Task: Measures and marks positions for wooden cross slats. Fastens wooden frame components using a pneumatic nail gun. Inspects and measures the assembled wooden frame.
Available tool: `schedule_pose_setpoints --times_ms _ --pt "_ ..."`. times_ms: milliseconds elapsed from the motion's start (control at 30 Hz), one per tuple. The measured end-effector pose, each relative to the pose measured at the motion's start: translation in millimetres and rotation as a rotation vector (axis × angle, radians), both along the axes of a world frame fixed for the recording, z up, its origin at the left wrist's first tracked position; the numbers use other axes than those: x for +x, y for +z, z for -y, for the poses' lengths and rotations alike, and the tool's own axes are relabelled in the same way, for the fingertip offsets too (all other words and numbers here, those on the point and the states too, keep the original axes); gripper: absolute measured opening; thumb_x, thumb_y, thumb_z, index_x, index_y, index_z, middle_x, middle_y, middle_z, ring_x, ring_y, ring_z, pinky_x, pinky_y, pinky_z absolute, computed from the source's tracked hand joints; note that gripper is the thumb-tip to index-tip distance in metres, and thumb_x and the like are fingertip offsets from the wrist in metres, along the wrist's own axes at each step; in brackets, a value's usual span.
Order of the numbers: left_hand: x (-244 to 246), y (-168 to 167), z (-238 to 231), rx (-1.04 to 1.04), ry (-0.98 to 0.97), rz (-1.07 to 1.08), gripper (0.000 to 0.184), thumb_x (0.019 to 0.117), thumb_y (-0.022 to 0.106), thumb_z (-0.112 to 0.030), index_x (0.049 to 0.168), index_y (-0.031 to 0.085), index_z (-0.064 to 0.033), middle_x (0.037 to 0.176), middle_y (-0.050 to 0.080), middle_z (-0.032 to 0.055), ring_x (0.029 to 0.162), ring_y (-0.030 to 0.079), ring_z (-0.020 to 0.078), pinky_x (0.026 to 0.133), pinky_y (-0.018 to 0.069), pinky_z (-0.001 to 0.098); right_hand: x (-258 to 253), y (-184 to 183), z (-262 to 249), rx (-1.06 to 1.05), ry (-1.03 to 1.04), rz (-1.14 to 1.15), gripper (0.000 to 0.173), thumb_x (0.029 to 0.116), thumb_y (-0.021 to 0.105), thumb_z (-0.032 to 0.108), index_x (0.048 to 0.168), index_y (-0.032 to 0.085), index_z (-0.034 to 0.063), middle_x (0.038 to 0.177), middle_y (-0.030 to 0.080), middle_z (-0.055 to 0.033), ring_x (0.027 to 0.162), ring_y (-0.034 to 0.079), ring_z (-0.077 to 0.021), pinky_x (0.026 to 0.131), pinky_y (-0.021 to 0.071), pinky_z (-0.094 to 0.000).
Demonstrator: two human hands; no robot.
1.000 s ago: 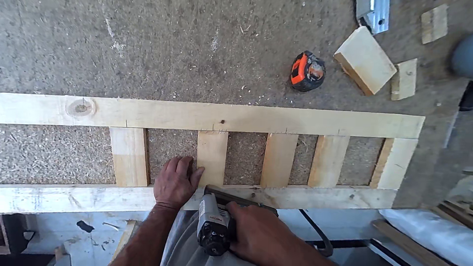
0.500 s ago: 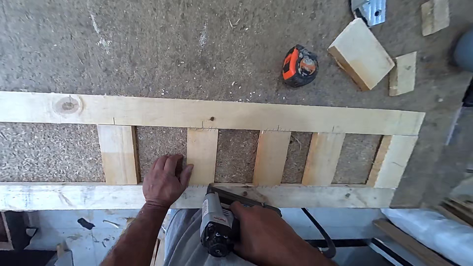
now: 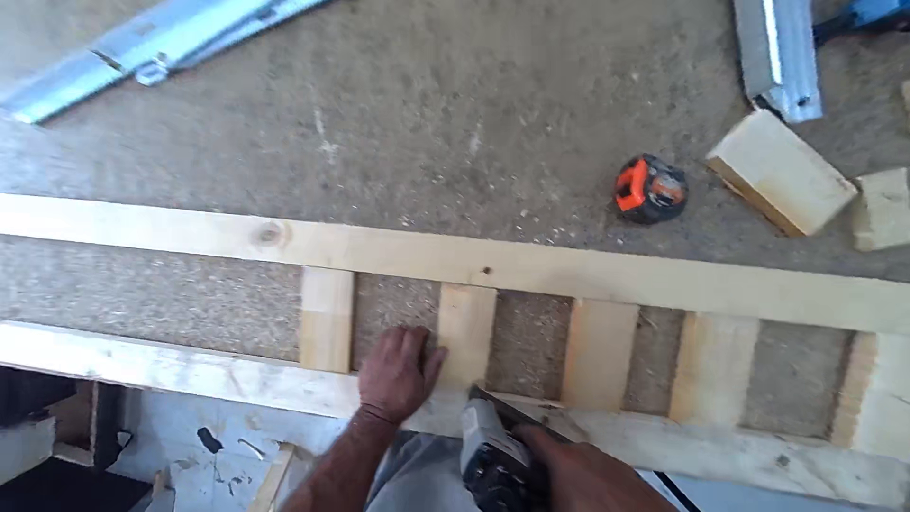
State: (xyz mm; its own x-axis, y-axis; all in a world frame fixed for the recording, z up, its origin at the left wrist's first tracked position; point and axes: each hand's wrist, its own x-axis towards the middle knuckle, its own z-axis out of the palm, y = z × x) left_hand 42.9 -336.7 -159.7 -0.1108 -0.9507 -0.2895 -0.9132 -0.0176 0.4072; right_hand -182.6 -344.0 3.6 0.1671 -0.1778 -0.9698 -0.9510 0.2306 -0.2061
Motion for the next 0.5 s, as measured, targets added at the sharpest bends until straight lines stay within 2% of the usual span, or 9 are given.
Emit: schedule_pose_setpoints --times_ms 100,133,200,267,333,367,467,500 --pt "21.7 12.0 12.1 -0.079 -0.008 -0.308 0.033 0.1009 0.060 -0.034 0.113 0.075 -0.0068 0.108 0.075 0.0122 0.102 0.073 0.0271 0.090 0.0607 0.0439 30.3 21.7 20.6 -0.119 -0.027 0.019 0.063 0.0898 0.066 0.057 0.133 0.062 0.0116 0.097 0.074 -0.0206 0.095 0.072 -0.0434 0.079 0.0547 -0.0648" --pt "34.2 18.9 13.8 -0.167 0.006 -0.350 0.029 0.0997 0.063 -0.031 0.110 0.075 -0.0063 0.106 0.075 0.0120 0.101 0.073 0.0266 0.090 0.0608 0.0432 45.3 30.4 29.7 -0.149 -0.019 0.021 0.062 0.0895 0.067 0.057 0.134 0.061 0.0136 0.096 0.074 -0.0197 0.093 0.072 -0.0430 0.078 0.0550 -0.0644" --pt "67.7 37.3 21.0 -0.310 0.079 -0.286 0.028 0.0953 0.069 -0.032 0.106 0.076 -0.0069 0.103 0.074 0.0122 0.098 0.072 0.0281 0.088 0.0593 0.0444 78.0 41.8 48.6 -0.239 -0.001 0.050 0.064 0.0861 0.071 0.055 0.137 0.059 0.0181 0.092 0.074 -0.0165 0.087 0.073 -0.0404 0.071 0.0558 -0.0629" --pt "105.3 47.6 30.6 -0.342 0.164 -0.176 0.046 0.0920 0.070 -0.044 0.111 0.074 -0.0026 0.108 0.071 0.0199 0.101 0.069 0.0368 0.089 0.0567 0.0526 110.9 40.5 70.6 -0.365 0.015 0.106 0.066 0.0820 0.074 0.055 0.135 0.059 0.0188 0.087 0.071 -0.0130 0.081 0.072 -0.0366 0.064 0.0559 -0.0600" --pt "131.0 44.4 37.7 -0.265 0.219 -0.103 0.072 0.0896 0.066 -0.059 0.124 0.068 0.0045 0.119 0.066 0.0292 0.109 0.066 0.0468 0.093 0.0527 0.0611 140.1 33.7 93.6 -0.387 0.051 0.135 0.065 0.0848 0.072 0.053 0.136 0.057 0.0155 0.091 0.070 -0.0140 0.085 0.071 -0.0371 0.067 0.0555 -0.0603" --pt "136.9 40.2 39.9 -0.205 0.227 -0.079 0.080 0.0873 0.066 -0.061 0.130 0.064 0.0070 0.123 0.064 0.0320 0.112 0.064 0.0497 0.094 0.0516 0.0633 151.8 29.3 102.3 -0.380 0.071 0.138 0.064 0.0867 0.070 0.052 0.136 0.057 0.0137 0.094 0.070 -0.0150 0.088 0.071 -0.0378 0.069 0.0554 -0.0605" --pt "133.9 25.1 38.2 -0.102 0.240 -0.043 0.084 0.0752 0.076 -0.038 0.140 0.053 0.0106 0.129 0.061 0.0344 0.113 0.063 0.0515 0.090 0.0523 0.0634 178.8 15.6 121.0 -0.340 0.118 0.108 0.058 0.0917 0.065 0.050 0.134 0.057 0.0102 0.098 0.070 -0.0173 0.094 0.070 -0.0394 0.075 0.0551 -0.0604" --pt "129.4 20.6 36.1 -0.081 0.254 -0.047 0.088 0.0730 0.078 -0.036 0.141 0.051 0.0119 0.130 0.060 0.0344 0.114 0.062 0.0504 0.092 0.0524 0.0618 185.3 12.3 126.2 -0.328 0.123 0.099 0.058 0.0920 0.065 0.049 0.134 0.057 0.0097 0.098 0.070 -0.0178 0.094 0.070 -0.0396 0.075 0.0549 -0.0605"
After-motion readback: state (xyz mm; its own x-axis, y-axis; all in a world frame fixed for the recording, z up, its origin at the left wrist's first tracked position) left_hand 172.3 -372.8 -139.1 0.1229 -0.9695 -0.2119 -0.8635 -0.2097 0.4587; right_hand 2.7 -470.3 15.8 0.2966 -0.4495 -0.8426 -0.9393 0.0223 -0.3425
